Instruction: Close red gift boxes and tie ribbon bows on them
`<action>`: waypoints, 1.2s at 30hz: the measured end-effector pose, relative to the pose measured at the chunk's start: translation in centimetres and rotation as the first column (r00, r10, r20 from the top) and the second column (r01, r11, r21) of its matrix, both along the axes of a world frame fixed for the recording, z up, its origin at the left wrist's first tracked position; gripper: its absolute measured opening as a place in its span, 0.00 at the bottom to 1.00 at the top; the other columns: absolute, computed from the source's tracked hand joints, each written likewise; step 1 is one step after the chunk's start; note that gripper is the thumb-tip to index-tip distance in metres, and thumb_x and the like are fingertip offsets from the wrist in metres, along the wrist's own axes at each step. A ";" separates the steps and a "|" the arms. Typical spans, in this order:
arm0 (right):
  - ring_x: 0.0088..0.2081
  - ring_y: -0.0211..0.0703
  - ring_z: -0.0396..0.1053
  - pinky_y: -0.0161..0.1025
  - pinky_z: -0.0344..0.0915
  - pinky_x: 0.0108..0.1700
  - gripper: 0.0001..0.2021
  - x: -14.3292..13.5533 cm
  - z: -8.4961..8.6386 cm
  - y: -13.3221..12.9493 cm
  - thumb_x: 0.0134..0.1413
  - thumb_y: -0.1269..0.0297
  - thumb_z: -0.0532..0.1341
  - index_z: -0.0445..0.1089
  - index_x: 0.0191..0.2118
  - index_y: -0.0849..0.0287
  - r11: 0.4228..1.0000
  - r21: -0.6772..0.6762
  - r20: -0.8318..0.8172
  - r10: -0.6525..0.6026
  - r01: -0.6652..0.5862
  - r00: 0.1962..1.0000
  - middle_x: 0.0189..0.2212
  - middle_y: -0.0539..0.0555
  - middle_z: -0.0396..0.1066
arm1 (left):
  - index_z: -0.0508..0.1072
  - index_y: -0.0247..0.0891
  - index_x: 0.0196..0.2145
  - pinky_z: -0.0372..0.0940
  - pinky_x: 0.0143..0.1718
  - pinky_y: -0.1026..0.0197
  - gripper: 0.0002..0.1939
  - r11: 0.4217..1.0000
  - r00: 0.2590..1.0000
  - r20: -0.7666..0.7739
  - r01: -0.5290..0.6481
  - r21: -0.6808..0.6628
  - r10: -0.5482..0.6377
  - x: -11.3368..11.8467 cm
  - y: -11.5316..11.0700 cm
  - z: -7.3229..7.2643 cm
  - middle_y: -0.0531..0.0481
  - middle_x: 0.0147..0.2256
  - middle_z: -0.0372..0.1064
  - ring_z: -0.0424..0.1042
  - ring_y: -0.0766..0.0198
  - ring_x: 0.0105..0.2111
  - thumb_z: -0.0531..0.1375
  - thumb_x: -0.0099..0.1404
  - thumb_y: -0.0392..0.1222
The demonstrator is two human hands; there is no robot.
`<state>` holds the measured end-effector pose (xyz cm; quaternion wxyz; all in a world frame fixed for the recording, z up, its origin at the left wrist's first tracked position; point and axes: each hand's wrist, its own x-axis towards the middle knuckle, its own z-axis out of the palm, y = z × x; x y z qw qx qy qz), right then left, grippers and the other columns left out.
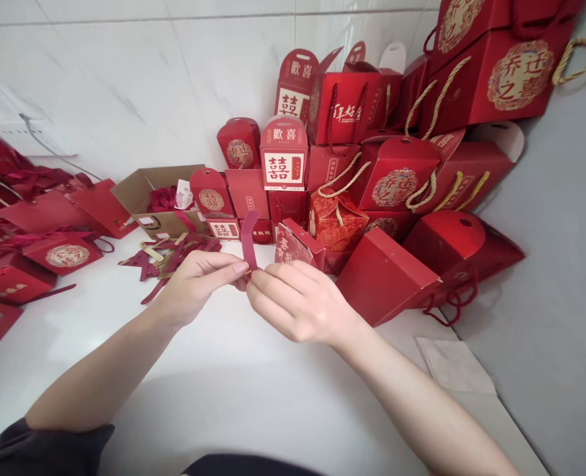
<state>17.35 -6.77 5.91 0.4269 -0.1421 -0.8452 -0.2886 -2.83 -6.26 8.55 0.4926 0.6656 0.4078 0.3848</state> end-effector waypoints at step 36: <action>0.32 0.39 0.74 0.35 0.72 0.36 0.06 -2.4 -1.8 -0.1 0.56 0.72 0.61 0.71 0.38 0.56 0.834 -0.549 -0.425 -0.220 -0.057 0.878 0.32 0.51 0.76 | 0.75 0.36 0.26 0.64 0.28 0.65 0.07 0.469 0.878 -0.219 -0.007 0.883 0.426 0.3 0.3 -2.7 0.52 0.26 0.76 0.72 0.68 0.25 0.61 0.61 0.33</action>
